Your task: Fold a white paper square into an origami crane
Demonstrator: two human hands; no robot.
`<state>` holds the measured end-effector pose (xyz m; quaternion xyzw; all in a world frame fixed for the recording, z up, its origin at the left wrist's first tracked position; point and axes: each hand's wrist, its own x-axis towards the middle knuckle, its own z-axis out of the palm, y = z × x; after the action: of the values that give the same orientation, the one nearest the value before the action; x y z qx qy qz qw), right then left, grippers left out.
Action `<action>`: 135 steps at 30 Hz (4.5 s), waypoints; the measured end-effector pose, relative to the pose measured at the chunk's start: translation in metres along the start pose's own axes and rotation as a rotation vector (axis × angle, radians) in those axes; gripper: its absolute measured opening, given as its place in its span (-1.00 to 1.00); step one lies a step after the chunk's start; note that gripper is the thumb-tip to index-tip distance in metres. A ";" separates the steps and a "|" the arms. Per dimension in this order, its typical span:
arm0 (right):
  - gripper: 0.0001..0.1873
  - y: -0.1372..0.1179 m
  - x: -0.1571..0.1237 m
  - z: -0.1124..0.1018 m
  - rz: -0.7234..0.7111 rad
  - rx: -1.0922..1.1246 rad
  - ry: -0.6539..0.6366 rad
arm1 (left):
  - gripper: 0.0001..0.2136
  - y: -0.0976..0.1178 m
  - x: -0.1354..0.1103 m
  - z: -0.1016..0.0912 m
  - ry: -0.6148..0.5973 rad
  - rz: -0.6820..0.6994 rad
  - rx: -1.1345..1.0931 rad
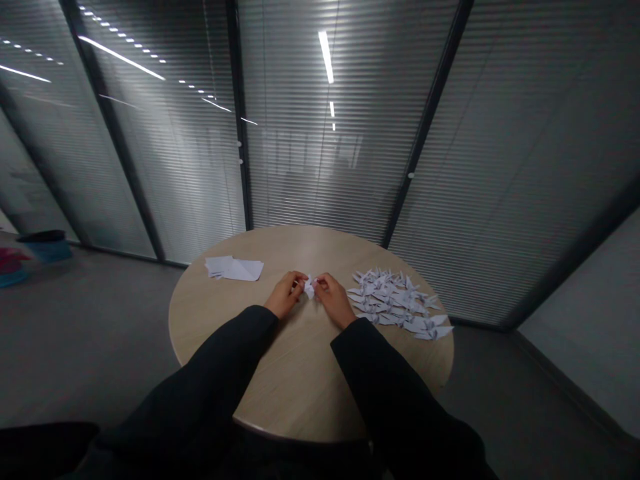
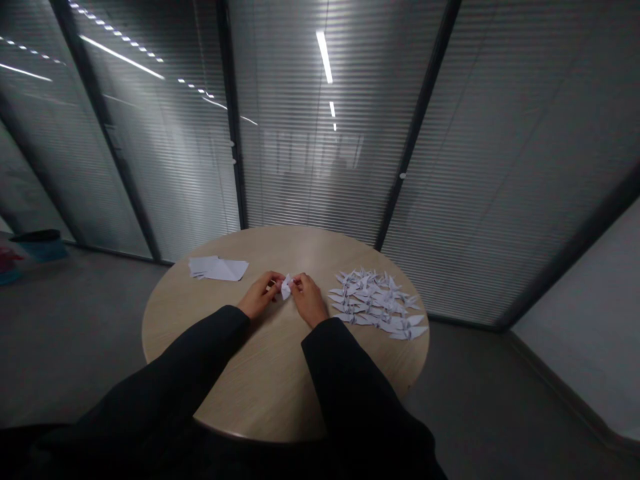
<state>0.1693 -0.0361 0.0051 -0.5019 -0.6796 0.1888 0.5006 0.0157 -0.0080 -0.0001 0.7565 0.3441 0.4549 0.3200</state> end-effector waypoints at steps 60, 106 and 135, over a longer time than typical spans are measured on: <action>-0.91 -0.012 -0.006 -0.004 -0.150 -0.151 -0.094 | -0.81 0.011 -0.003 -0.008 -0.086 -0.023 0.053; -0.78 -0.010 -0.002 -0.002 -0.141 0.027 0.034 | -0.76 0.018 -0.004 -0.011 -0.146 -0.053 -0.017; -0.94 -0.006 -0.003 -0.004 -0.186 -0.247 0.032 | -0.81 0.019 -0.004 -0.011 -0.177 -0.059 0.225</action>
<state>0.1702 -0.0419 0.0098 -0.4976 -0.7330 0.0486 0.4613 0.0088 -0.0206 0.0175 0.8142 0.3856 0.3354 0.2756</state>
